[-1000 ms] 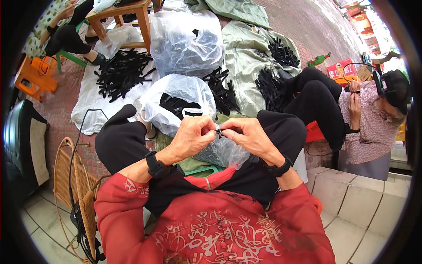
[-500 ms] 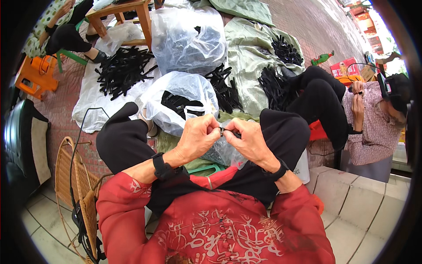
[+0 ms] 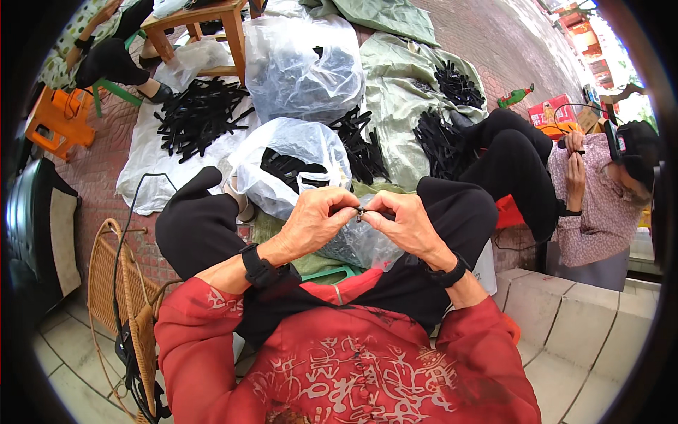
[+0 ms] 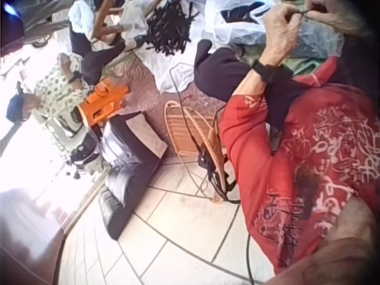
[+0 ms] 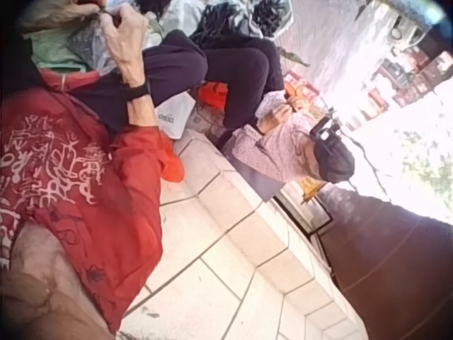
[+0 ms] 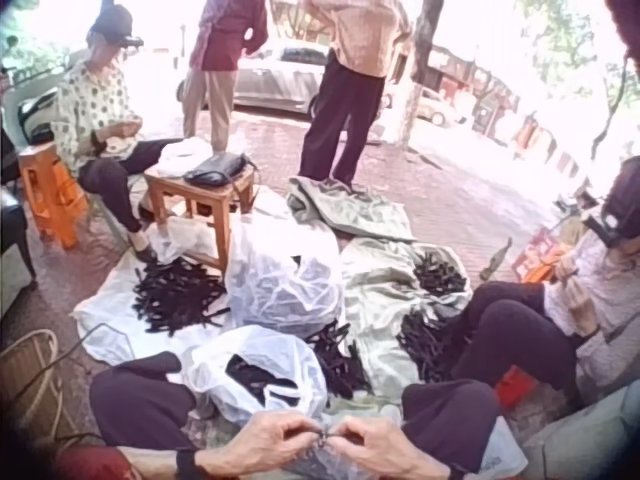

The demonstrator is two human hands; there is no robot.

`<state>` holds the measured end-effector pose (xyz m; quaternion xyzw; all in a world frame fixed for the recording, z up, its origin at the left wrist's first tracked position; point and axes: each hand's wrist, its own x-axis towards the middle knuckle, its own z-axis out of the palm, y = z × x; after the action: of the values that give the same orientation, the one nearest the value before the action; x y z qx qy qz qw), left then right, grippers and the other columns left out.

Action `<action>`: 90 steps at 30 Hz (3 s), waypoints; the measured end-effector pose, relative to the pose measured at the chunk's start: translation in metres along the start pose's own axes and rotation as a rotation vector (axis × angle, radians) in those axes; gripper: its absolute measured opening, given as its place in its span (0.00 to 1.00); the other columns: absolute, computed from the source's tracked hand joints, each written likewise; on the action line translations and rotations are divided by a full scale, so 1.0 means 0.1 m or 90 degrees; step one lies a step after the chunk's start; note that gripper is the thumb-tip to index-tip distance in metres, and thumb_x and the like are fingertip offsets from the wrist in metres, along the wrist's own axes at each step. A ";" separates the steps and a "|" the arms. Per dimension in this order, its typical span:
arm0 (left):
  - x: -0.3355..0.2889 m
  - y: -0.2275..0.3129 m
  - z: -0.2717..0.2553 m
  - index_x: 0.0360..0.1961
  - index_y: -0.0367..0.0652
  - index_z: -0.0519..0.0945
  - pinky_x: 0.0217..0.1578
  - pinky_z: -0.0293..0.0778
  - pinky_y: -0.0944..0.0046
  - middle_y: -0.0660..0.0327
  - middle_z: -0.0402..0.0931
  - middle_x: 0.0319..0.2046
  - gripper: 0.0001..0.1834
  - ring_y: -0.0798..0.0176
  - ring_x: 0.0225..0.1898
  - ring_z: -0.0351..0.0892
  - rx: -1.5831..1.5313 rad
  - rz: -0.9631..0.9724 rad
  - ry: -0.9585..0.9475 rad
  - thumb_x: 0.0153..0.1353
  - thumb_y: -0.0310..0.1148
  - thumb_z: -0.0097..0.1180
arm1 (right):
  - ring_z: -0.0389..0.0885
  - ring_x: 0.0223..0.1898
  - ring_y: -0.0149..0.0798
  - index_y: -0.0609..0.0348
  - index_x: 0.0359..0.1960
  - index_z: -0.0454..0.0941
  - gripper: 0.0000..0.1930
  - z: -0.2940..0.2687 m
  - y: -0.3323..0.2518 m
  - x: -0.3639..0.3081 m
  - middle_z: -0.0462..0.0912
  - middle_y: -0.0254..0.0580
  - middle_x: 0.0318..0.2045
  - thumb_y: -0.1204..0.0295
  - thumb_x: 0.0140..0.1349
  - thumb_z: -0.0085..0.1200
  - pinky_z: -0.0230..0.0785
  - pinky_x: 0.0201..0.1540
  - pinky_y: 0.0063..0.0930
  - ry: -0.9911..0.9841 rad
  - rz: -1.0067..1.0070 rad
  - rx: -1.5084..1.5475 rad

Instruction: Inspecting and assembling small black plastic shoe components while seated outdoors.

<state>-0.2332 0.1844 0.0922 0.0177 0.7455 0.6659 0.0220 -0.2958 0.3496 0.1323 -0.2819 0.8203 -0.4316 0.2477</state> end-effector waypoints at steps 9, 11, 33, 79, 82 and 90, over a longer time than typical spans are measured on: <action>0.01 -0.01 -0.08 0.25 0.35 0.76 0.22 0.65 0.72 0.63 0.71 0.19 0.03 0.73 0.21 0.69 0.024 0.021 -0.059 0.47 0.23 0.53 | 0.70 0.19 0.26 0.66 0.25 0.73 0.06 0.00 -0.01 -0.02 0.74 0.39 0.17 0.75 0.47 0.54 0.62 0.22 0.21 -0.032 -0.014 0.006; 0.00 0.00 -0.09 0.25 0.35 0.76 0.22 0.65 0.72 0.62 0.71 0.19 0.04 0.73 0.21 0.69 0.044 0.033 -0.041 0.46 0.23 0.53 | 0.70 0.19 0.26 0.66 0.25 0.73 0.06 0.01 -0.02 -0.02 0.74 0.39 0.17 0.75 0.47 0.54 0.62 0.22 0.21 -0.040 -0.010 0.011; -0.04 -0.07 0.05 0.26 0.35 0.77 0.20 0.66 0.76 0.62 0.73 0.17 0.04 0.76 0.19 0.72 0.012 0.031 0.002 0.48 0.21 0.50 | 0.63 0.16 0.21 0.65 0.19 0.70 0.08 0.13 0.09 -0.09 0.70 0.33 0.12 0.74 0.46 0.56 0.57 0.18 0.19 0.029 0.056 0.063; 0.05 -0.18 -0.09 0.43 0.35 0.71 0.32 0.75 0.64 0.56 0.74 0.29 0.17 0.67 0.30 0.75 -0.698 -0.278 -0.185 0.57 0.36 0.46 | 0.66 0.23 0.21 0.62 0.28 0.72 0.08 0.02 0.29 -0.01 0.71 0.28 0.22 0.70 0.54 0.52 0.60 0.26 0.14 -0.080 0.162 0.433; 0.09 -0.23 -0.09 0.44 0.35 0.71 0.34 0.74 0.64 0.57 0.73 0.36 0.16 0.64 0.36 0.74 -0.513 -0.243 -0.114 0.55 0.31 0.48 | 0.66 0.23 0.21 0.63 0.30 0.72 0.08 -0.01 0.28 -0.03 0.71 0.29 0.22 0.70 0.54 0.52 0.61 0.27 0.15 -0.087 0.170 0.463; 0.01 -0.19 0.09 0.43 0.38 0.72 0.41 0.66 0.72 0.63 0.73 0.37 0.14 0.74 0.38 0.70 -0.449 -0.071 -0.178 0.53 0.26 0.51 | 0.69 0.22 0.24 0.61 0.30 0.68 0.07 0.03 0.29 -0.05 0.73 0.34 0.23 0.72 0.54 0.52 0.63 0.25 0.17 -0.053 0.198 0.494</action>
<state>-0.2339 0.1914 0.0721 0.0588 0.4605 0.8703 0.1644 -0.2978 0.3650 0.1072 -0.0575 0.6188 -0.6545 0.4307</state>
